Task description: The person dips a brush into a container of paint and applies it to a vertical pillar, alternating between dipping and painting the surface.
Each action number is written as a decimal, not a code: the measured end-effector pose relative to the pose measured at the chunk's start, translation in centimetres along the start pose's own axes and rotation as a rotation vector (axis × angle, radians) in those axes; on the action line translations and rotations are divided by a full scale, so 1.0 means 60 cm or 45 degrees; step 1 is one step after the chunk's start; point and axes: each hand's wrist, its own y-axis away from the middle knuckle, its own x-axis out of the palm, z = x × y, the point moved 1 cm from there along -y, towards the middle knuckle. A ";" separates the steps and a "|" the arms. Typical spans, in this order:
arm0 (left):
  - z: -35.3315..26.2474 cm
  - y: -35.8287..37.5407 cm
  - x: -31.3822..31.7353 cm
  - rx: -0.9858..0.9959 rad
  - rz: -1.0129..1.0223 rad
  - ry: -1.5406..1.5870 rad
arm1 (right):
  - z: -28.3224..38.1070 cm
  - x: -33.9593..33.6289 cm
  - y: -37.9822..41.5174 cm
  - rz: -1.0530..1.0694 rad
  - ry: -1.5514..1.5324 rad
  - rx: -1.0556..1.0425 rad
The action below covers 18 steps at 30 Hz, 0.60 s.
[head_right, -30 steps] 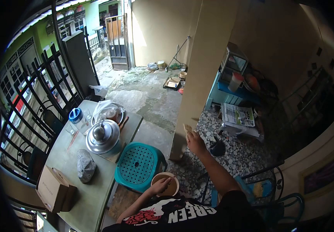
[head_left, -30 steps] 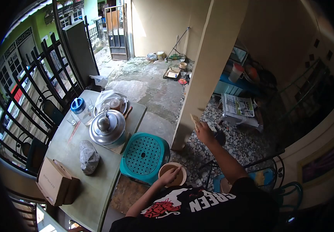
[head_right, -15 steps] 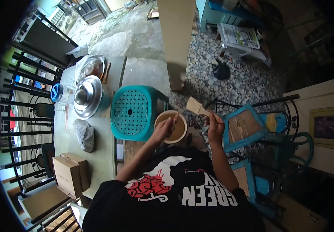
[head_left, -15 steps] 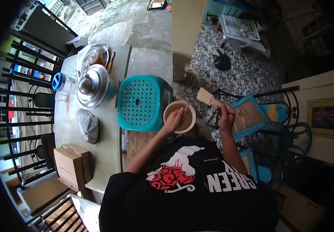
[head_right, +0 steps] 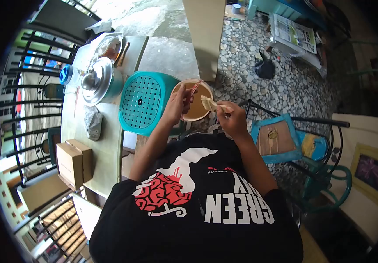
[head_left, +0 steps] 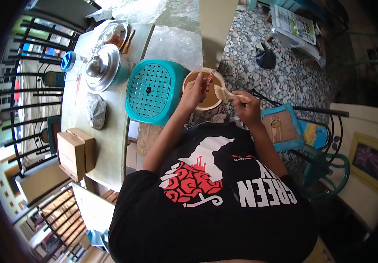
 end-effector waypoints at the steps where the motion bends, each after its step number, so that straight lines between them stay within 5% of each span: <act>1: -0.006 -0.003 0.005 -0.005 0.017 -0.021 | -0.010 0.003 -0.014 0.027 -0.006 -0.016; 3: -0.012 -0.015 0.012 0.020 0.007 -0.141 | -0.022 0.009 -0.037 0.144 0.304 -0.435; 11: -0.061 -0.021 0.060 0.340 -0.045 -0.807 | -0.049 0.051 -0.105 0.730 0.537 -0.674; 12: -0.044 -0.037 0.052 0.546 -0.063 -0.978 | -0.050 0.055 -0.107 0.763 0.606 -0.659; 18: -0.062 -0.043 0.074 0.543 -0.049 -0.975 | -0.077 0.076 -0.126 0.916 0.530 -0.702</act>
